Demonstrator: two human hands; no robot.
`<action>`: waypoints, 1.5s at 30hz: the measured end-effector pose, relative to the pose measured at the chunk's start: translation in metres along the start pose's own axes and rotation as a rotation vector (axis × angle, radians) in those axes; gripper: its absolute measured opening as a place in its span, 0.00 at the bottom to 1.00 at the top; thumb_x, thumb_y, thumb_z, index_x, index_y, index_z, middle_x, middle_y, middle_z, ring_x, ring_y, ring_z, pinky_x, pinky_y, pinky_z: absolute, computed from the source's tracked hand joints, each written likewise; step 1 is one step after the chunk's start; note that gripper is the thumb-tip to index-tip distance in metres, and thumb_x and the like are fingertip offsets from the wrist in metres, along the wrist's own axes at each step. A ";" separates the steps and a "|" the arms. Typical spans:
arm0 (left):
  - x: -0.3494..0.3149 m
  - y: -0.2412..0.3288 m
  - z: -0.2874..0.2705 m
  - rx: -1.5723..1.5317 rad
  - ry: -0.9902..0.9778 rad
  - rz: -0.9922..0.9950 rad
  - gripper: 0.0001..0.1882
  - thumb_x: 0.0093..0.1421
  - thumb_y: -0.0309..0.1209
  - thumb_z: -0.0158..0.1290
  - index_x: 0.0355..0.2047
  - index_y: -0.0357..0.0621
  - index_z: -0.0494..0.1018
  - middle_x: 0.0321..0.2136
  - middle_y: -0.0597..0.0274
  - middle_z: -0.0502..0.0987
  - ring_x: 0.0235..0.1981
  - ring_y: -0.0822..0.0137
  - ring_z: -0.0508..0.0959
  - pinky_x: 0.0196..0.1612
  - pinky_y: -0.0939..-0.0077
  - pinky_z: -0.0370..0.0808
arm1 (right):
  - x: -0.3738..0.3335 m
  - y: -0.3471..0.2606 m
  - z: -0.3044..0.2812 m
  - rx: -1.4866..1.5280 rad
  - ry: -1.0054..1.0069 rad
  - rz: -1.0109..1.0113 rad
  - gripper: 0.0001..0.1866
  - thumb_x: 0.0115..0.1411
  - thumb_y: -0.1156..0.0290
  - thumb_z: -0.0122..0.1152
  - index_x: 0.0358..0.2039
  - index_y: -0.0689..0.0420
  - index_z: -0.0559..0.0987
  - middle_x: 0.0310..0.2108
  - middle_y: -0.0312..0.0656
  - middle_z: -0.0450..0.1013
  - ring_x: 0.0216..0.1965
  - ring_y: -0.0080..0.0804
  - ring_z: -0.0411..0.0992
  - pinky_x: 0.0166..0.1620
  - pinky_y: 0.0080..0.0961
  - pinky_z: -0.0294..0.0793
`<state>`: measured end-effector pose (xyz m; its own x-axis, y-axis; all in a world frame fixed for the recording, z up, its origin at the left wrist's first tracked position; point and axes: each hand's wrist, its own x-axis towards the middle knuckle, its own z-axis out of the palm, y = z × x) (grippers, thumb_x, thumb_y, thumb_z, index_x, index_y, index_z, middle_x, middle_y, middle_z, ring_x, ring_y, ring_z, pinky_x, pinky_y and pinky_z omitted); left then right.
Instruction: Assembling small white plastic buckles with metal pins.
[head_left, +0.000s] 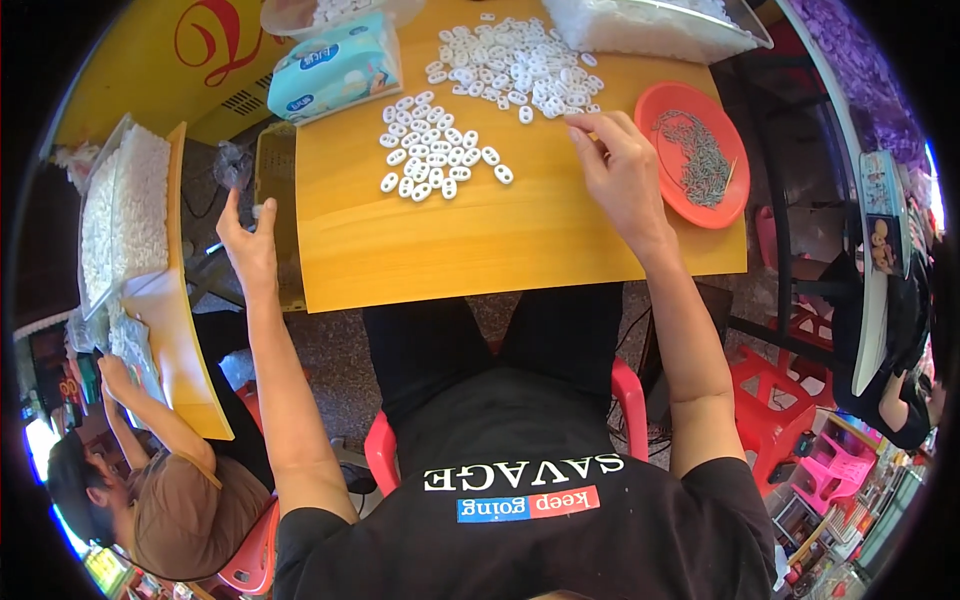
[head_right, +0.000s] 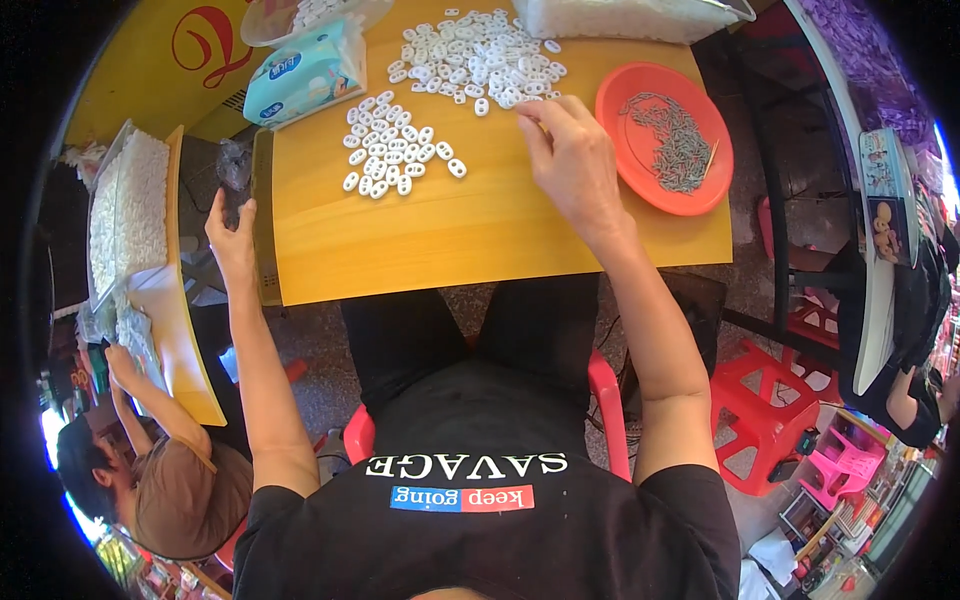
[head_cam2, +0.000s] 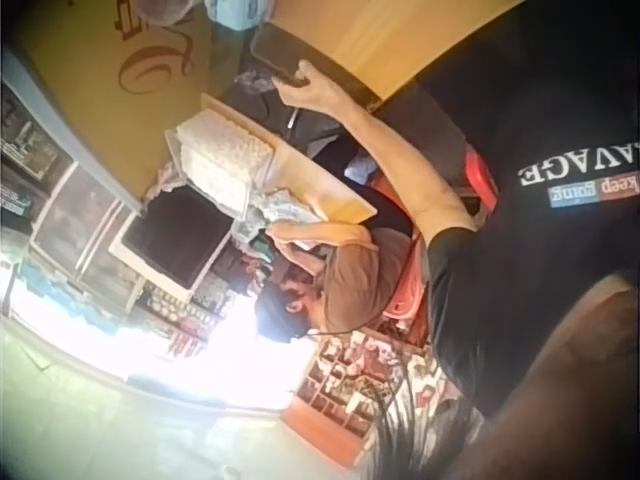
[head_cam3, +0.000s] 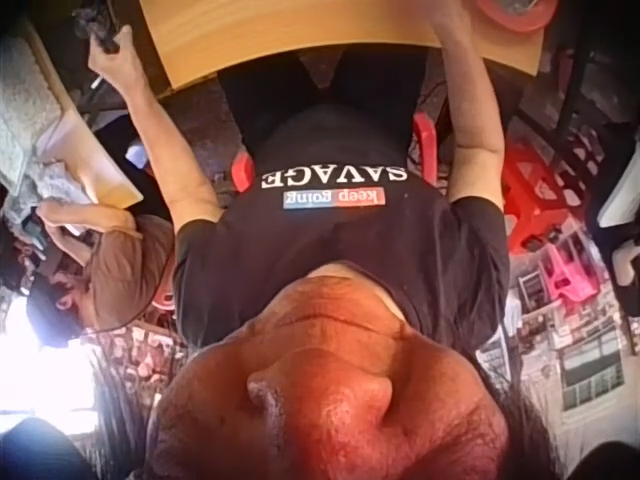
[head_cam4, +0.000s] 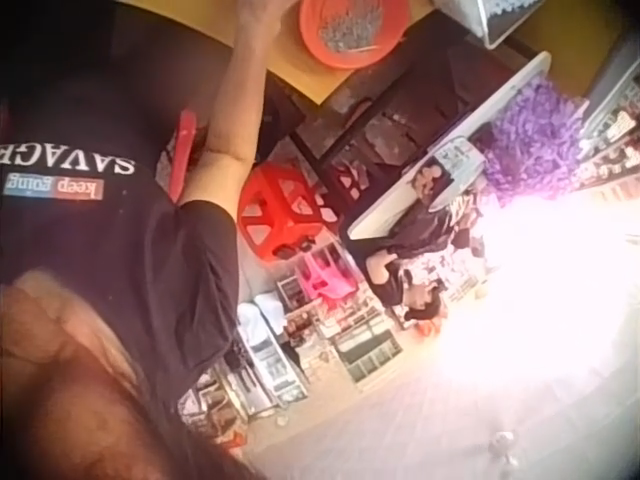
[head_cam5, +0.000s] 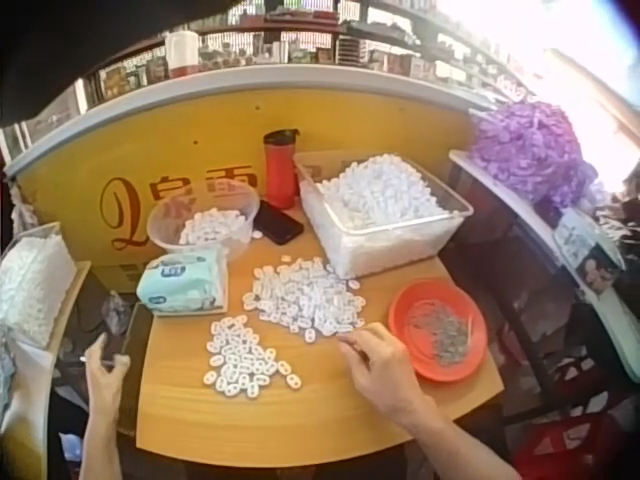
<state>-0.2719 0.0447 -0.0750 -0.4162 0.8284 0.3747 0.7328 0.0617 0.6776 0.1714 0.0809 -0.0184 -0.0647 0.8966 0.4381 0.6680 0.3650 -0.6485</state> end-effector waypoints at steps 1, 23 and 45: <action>0.002 -0.003 0.001 0.222 0.016 0.082 0.26 0.60 0.32 0.59 0.57 0.37 0.67 0.53 0.50 0.69 0.54 0.61 0.69 0.54 0.68 0.69 | 0.003 0.002 0.004 -0.035 0.000 -0.056 0.05 0.58 0.73 0.62 0.35 0.57 0.82 0.33 0.44 0.75 0.28 0.41 0.75 0.32 0.33 0.74; -0.097 0.192 0.041 -0.433 -0.206 0.284 0.18 0.58 0.18 0.55 0.50 0.38 0.72 0.51 0.50 0.70 0.52 0.56 0.71 0.50 0.69 0.72 | 0.008 -0.001 0.032 -0.392 -0.161 -0.508 0.04 0.53 0.72 0.65 0.29 0.56 0.79 0.30 0.36 0.74 0.34 0.35 0.72 0.34 0.30 0.75; -0.117 0.233 0.094 -1.124 -0.775 -0.473 0.07 0.64 0.26 0.54 0.40 0.35 0.72 0.30 0.61 0.77 0.29 0.74 0.78 0.34 0.81 0.76 | -0.042 -0.029 -0.019 0.524 -0.253 0.076 0.19 0.58 0.82 0.61 0.51 0.62 0.73 0.31 0.36 0.74 0.32 0.20 0.74 0.38 0.19 0.76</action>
<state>-0.0015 0.0145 -0.0204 0.1632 0.9650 -0.2051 -0.3438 0.2505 0.9050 0.1686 0.0277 -0.0067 -0.2491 0.9335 0.2578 0.2266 0.3150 -0.9217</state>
